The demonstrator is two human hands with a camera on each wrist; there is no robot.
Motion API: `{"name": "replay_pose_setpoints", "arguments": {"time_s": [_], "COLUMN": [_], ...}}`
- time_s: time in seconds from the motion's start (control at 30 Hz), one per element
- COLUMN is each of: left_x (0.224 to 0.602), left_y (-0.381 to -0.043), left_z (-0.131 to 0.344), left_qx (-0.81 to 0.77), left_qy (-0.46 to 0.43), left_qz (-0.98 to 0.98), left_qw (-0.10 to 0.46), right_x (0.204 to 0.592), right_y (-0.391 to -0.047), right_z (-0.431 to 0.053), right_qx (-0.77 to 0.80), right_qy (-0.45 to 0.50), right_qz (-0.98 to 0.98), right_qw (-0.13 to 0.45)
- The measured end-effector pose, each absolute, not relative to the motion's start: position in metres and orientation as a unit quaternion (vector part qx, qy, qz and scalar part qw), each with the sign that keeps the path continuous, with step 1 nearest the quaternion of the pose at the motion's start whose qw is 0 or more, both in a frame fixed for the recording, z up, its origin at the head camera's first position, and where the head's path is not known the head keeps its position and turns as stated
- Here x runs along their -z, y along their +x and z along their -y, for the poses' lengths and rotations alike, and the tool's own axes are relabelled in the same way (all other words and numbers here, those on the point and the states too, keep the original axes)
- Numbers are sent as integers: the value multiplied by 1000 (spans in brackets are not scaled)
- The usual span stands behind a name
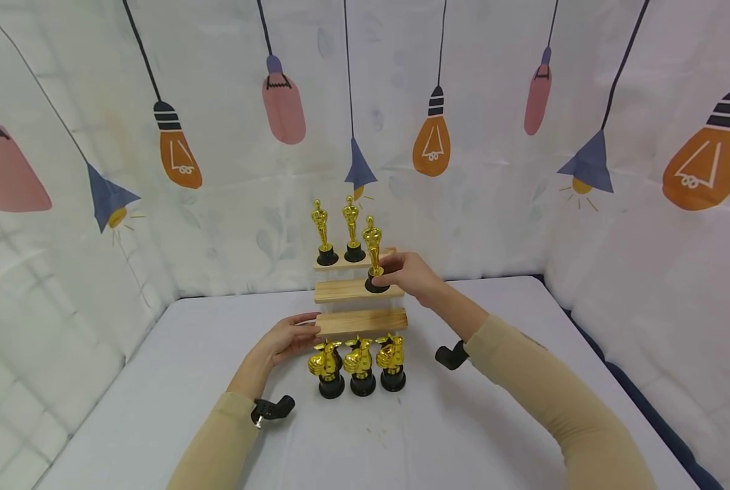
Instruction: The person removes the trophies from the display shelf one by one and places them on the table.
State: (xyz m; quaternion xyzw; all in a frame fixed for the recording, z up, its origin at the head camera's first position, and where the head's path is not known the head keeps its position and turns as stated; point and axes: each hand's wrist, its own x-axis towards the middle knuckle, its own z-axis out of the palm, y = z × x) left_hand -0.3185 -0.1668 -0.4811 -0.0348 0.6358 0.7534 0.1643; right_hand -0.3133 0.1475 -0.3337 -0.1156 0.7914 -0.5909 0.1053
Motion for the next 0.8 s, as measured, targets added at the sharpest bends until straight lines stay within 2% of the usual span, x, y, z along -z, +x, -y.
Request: {"name": "replay_pose_setpoints", "arguments": {"time_s": [0.8], "left_x": [482], "left_y": [-318], "left_z": [168], "left_qx": [-757], "left_qy": [-25], "left_qz": [-631], "left_qw": [170], "right_x": [341], "right_y": [-269], "right_z": [-157], "right_qx": [582], "right_qy": [-138], "right_qz": [-791], "right_qw": [130]}}
